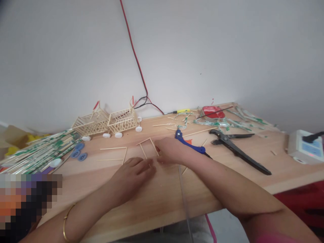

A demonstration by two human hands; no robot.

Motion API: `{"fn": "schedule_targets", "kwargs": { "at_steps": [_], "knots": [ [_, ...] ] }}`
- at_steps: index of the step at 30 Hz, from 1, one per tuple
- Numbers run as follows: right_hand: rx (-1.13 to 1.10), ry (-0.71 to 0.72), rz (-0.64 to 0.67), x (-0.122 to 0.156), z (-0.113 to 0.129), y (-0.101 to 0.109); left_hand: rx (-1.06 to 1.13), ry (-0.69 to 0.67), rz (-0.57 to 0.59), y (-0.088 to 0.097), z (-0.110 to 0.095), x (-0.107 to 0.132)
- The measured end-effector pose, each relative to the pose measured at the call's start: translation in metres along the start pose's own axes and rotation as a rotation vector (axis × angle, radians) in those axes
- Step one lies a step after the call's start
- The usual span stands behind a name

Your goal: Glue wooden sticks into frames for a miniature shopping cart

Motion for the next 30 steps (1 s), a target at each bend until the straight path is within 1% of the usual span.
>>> {"fn": "schedule_targets", "kwargs": {
  "at_steps": [6, 10, 12, 15, 17, 20, 22, 26, 30],
  "knots": [
    [-0.034, 0.053, -0.013, -0.002, 0.001, -0.004, 0.007, 0.007, -0.015, 0.003, 0.003, -0.001],
    [-0.089, 0.049, -0.003, -0.003, 0.0, -0.009, 0.015, 0.015, -0.034, 0.002, 0.004, 0.0],
    [-0.127, 0.056, 0.02, -0.003, 0.003, -0.012, 0.01, 0.029, -0.053, 0.002, 0.007, 0.0],
    [-0.218, 0.081, 0.109, 0.0, 0.007, -0.016, -0.012, 0.084, -0.065, 0.001, 0.015, 0.001],
    [-0.231, 0.095, 0.117, 0.003, 0.007, -0.01, -0.024, 0.123, -0.069, 0.002, 0.021, 0.002],
    [-0.153, 0.128, 0.043, 0.005, 0.004, 0.007, -0.032, 0.149, -0.036, 0.001, 0.025, 0.002],
    [-0.124, 0.179, 0.053, 0.005, 0.006, 0.009, -0.033, 0.15, -0.002, -0.001, 0.024, 0.002],
    [-0.143, 0.265, 0.157, 0.004, 0.018, -0.005, -0.057, 0.133, 0.013, -0.003, 0.02, 0.0],
    [-0.151, 0.266, 0.199, 0.003, 0.022, -0.017, -0.071, 0.119, 0.005, -0.002, 0.018, -0.001]
  ]
}}
Point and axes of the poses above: each hand's wrist, its own x-axis away from the middle knuckle, its own y-axis out of the back of the hand, z = x × y, the point moved 10 cm from there along -x, towards the middle knuckle, and after that the axes turned 15 degrees about -x, right-handed, at the moved point
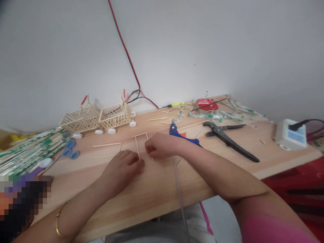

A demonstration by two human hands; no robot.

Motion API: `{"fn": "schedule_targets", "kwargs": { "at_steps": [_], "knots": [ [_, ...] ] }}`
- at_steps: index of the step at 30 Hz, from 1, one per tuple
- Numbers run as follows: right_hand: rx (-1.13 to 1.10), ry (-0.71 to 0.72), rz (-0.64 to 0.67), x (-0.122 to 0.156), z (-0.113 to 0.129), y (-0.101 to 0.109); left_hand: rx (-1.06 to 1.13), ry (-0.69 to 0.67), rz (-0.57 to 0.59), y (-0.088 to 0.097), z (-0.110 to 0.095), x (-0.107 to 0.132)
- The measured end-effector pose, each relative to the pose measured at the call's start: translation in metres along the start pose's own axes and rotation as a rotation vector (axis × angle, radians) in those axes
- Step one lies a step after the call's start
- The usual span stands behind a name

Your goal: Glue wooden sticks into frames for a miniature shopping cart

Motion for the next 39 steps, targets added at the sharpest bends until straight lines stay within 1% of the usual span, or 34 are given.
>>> {"fn": "schedule_targets", "kwargs": {
  "at_steps": [8, 13, 15, 18, 20, 22, 24, 26, 29, 31, 33, 35, 39],
  "knots": [
    [-0.029, -0.002, -0.007, -0.001, 0.002, -0.003, 0.015, 0.02, -0.011, 0.003, 0.004, 0.001],
    [-0.049, 0.045, -0.009, -0.001, 0.008, -0.003, 0.003, 0.04, 0.007, 0.004, 0.008, 0.002],
    [-0.035, 0.061, -0.073, 0.0, 0.01, 0.005, -0.002, 0.07, -0.02, 0.009, 0.014, 0.003],
    [-0.032, 0.063, -0.221, 0.002, 0.01, 0.024, -0.033, 0.163, -0.102, 0.021, 0.027, 0.006],
    [-0.034, 0.081, -0.255, 0.003, 0.013, 0.028, -0.051, 0.223, -0.164, 0.028, 0.035, 0.009],
    [-0.024, 0.162, -0.203, 0.002, 0.025, 0.02, -0.066, 0.277, -0.205, 0.034, 0.044, 0.012],
    [-0.006, 0.27, -0.105, 0.002, 0.04, 0.004, -0.102, 0.355, -0.217, 0.037, 0.057, 0.016],
    [0.028, 0.362, -0.02, 0.003, 0.053, -0.013, -0.163, 0.466, -0.216, 0.04, 0.076, 0.022],
    [0.133, 0.446, 0.031, 0.004, 0.064, -0.032, -0.227, 0.631, -0.189, 0.043, 0.104, 0.032],
    [0.212, 0.459, 0.035, 0.004, 0.066, -0.04, -0.227, 0.696, -0.169, 0.041, 0.117, 0.037],
    [0.28, 0.445, 0.03, 0.001, 0.065, -0.045, -0.2, 0.716, -0.167, 0.037, 0.124, 0.039],
    [0.338, 0.424, 0.021, -0.001, 0.063, -0.049, -0.171, 0.704, -0.176, 0.034, 0.125, 0.038],
    [0.42, 0.398, -0.013, -0.001, 0.065, -0.051, -0.169, 0.629, -0.201, 0.032, 0.116, 0.033]
  ]
}}
Point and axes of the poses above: each hand's wrist, its own x-axis away from the middle knuckle, its own y-axis out of the back of the hand, z = x × y, the point moved 10 cm from there along -x, towards the middle knuckle, and after that the axes turned 15 degrees about -x, right-handed, at the moved point
